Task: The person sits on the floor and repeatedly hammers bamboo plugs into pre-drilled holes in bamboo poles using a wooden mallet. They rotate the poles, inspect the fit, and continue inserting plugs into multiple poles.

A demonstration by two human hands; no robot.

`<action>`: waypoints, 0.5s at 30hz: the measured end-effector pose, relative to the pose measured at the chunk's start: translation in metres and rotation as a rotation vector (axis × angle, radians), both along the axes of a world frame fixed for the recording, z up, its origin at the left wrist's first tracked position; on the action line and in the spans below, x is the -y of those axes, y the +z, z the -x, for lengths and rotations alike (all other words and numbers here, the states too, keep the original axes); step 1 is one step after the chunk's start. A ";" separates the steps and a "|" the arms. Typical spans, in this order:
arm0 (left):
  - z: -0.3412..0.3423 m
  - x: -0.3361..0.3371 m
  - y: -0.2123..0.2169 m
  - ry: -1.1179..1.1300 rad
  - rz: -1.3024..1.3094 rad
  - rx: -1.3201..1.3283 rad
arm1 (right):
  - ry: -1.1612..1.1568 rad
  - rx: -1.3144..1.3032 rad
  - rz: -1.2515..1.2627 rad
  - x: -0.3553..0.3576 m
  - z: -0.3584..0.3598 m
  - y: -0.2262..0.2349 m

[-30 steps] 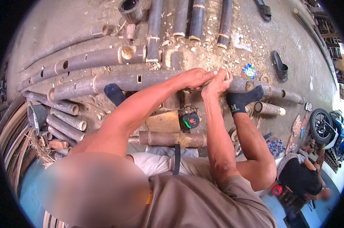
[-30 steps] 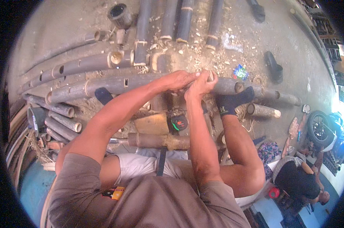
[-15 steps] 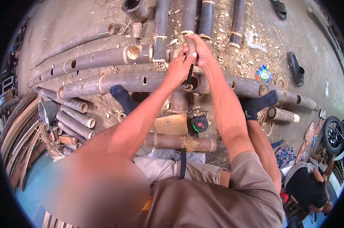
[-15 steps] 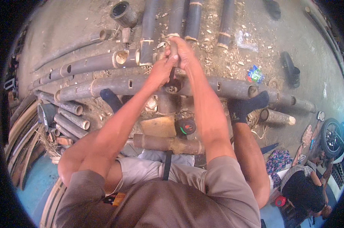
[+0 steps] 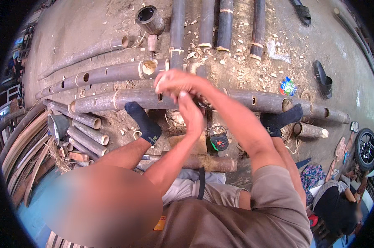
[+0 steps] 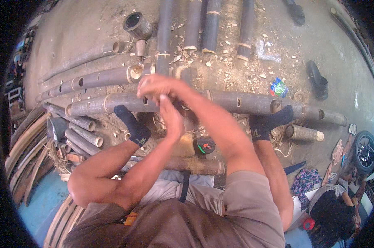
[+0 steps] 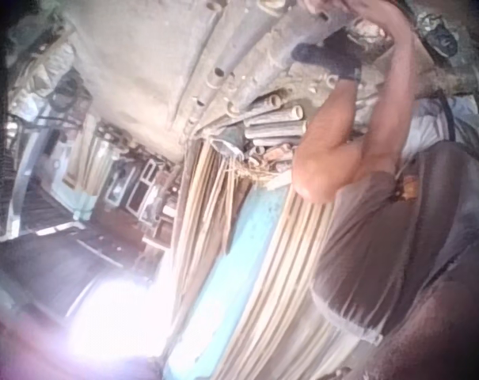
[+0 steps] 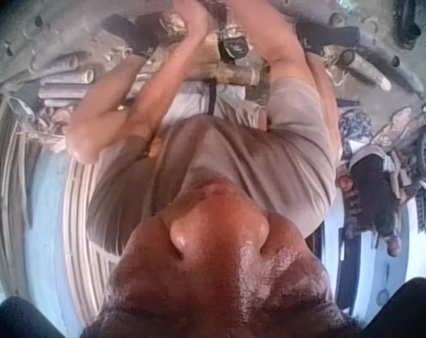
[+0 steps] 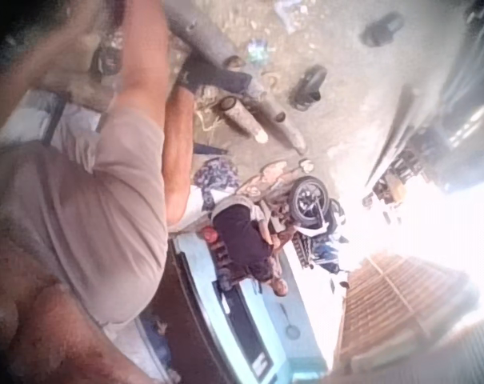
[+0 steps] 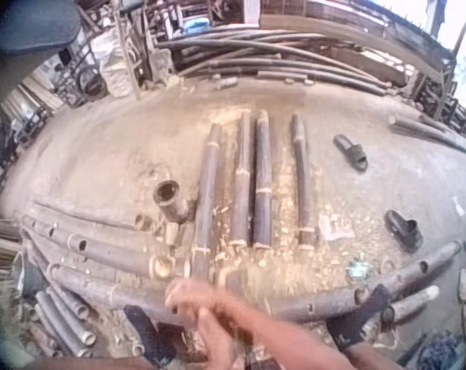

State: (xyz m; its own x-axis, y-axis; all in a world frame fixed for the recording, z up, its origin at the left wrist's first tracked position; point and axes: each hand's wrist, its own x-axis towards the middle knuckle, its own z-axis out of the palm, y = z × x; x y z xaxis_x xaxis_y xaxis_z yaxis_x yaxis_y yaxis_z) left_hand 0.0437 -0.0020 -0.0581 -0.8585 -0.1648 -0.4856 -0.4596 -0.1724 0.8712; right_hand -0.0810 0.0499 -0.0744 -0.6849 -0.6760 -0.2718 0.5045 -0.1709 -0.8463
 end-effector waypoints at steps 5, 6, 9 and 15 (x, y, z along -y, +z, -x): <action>0.082 -0.014 -0.004 -0.346 -0.106 0.222 | -0.705 -0.083 -0.693 -0.059 0.035 0.005; 0.090 -0.025 -0.005 -0.428 -0.145 0.314 | -0.754 -0.064 -0.792 -0.079 0.028 -0.016; 0.092 -0.019 -0.029 -0.606 -0.101 0.357 | -0.860 -0.005 -0.943 -0.077 0.008 -0.007; 0.087 -0.022 -0.039 -0.995 0.051 0.110 | -1.306 0.047 -1.013 -0.083 -0.033 0.002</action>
